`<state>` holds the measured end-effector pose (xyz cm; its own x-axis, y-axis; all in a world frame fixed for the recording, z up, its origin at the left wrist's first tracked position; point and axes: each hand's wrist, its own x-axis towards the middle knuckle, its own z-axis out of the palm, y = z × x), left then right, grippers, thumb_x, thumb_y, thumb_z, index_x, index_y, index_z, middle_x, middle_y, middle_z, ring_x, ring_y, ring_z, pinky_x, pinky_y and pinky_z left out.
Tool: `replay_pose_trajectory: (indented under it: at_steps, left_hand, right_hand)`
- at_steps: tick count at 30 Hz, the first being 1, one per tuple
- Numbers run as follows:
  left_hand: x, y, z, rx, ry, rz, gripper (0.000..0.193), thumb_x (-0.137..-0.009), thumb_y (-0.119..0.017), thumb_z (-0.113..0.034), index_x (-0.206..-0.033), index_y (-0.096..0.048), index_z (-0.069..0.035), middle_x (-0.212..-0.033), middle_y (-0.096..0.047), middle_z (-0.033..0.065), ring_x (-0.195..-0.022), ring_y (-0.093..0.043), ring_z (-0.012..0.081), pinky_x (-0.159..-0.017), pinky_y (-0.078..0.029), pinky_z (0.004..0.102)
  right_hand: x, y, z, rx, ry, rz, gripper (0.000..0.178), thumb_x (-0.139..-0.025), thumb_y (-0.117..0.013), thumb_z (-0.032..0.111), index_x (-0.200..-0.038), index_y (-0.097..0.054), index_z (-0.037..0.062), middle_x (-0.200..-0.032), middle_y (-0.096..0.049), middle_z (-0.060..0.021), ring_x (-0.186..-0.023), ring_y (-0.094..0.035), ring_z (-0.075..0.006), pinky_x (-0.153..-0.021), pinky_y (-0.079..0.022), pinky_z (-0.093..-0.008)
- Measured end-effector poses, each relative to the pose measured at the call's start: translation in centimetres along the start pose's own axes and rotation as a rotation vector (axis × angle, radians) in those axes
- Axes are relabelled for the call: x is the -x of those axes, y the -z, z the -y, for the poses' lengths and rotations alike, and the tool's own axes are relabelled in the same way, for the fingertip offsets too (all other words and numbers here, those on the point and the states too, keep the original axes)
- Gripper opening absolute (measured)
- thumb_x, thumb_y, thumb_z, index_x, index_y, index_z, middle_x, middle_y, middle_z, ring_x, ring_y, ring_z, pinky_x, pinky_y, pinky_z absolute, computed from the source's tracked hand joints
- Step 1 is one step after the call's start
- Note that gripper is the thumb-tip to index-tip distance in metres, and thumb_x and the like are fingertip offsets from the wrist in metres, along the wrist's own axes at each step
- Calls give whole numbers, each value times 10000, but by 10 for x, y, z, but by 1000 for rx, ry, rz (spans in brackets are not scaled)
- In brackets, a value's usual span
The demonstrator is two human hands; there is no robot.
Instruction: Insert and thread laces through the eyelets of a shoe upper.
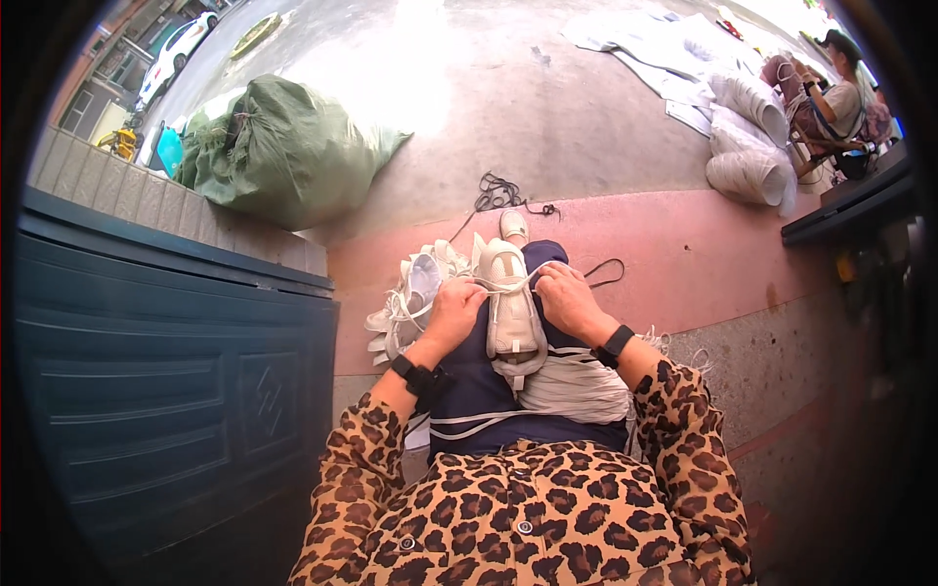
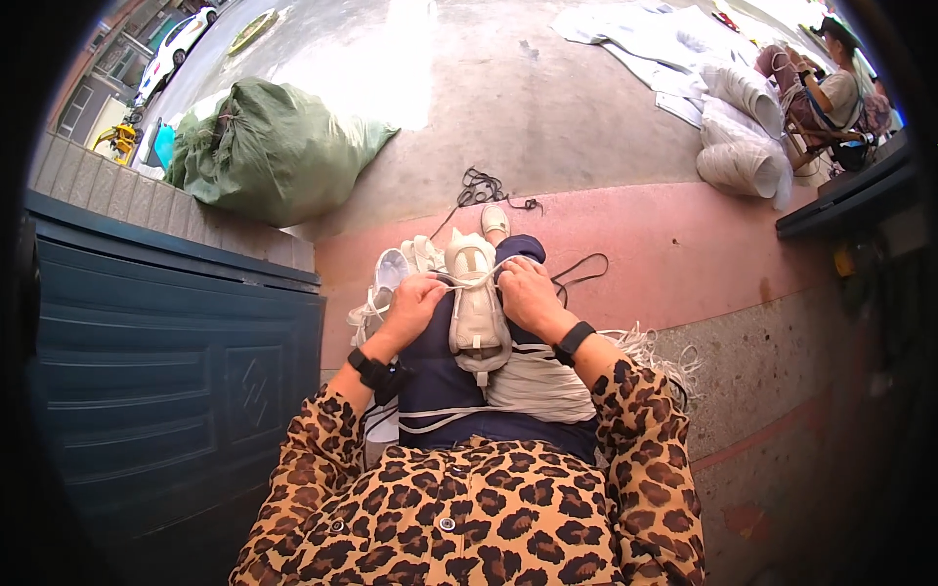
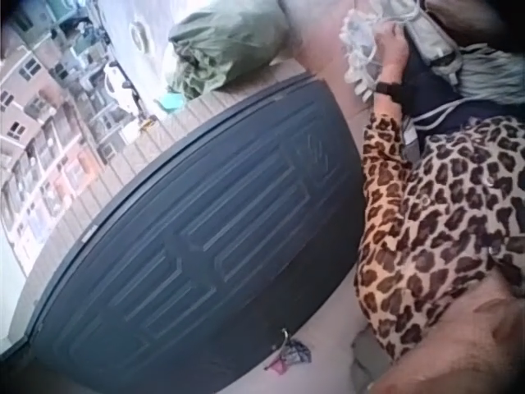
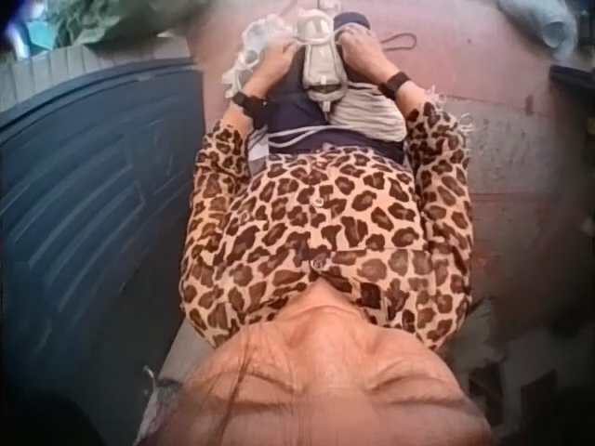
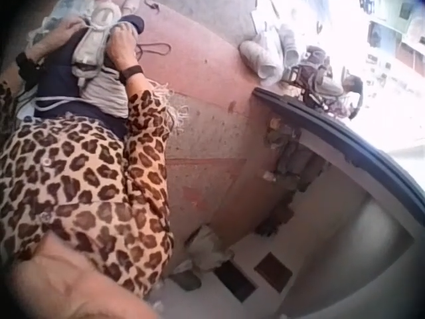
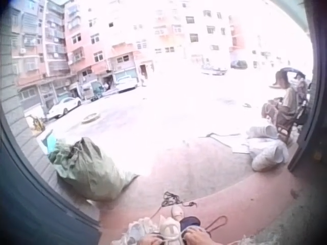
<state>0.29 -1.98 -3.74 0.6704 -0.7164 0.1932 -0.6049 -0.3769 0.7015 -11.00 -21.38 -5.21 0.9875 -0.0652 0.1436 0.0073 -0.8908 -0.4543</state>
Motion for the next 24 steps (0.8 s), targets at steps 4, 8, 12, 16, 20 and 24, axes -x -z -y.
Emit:
replay_pose_trajectory:
  at_steps: [4, 8, 12, 16, 20, 24]
  left_hand:
    - [11, 4, -18, 358, 558, 195, 188, -835, -523, -116, -928, -620, 17, -773, -622, 127, -689, -593, 176, -642, -462, 294]
    - [19, -2, -12, 52, 306, 50, 198, -827, -526, -181, -893, -635, -30, -833, -625, 163, -777, -600, 313, -680, -463, 393]
    - [8, -1, -11, -44, 263, 82, 189, -816, -537, -199, -848, -637, -42, -835, -625, 158, -803, -590, 319, -696, -457, 412]
    - [8, -9, -1, -75, 300, 79, 176, -808, -545, -209, -810, -635, -57, -834, -629, 138, -824, -567, 325, -724, -444, 426]
    - [6, -12, -5, -124, 242, 94, 159, -792, -552, -201, -795, -632, -65, -829, -627, 125, -838, -555, 320, -739, -437, 434]
    - [1, -12, -8, -179, 164, 61, 120, -768, -568, -152, -753, -643, -60, -768, -627, 114, -796, -567, 305, -698, -442, 406]
  right_hand:
    - [0, -12, -7, 45, -57, -9, 192, -717, -491, 97, -829, -628, 23, -1098, -558, -123, -1127, -448, -260, -921, -324, -429]
    - [-6, -4, 1, -9, -35, 117, 207, -716, -498, 100, -852, -636, 28, -1102, -548, -103, -1138, -427, -236, -905, -311, -463]
    - [-8, 0, 3, 53, 20, 76, 178, -712, -516, 108, -825, -635, 40, -1054, -548, -83, -1094, -440, -227, -885, -315, -461]
    - [-12, 2, 16, 331, 137, 103, 135, -711, -532, 114, -792, -626, 63, -923, -550, -71, -985, -477, -220, -819, -337, -420]
    - [-8, 5, 15, 280, 28, 66, 115, -715, -545, 135, -789, -618, 84, -880, -562, -69, -915, -511, -217, -757, -359, -383]
    - [-7, 1, 16, 181, -134, 32, 96, -758, -547, 153, -790, -622, 102, -831, -572, -73, -879, -526, -242, -746, -381, -393]
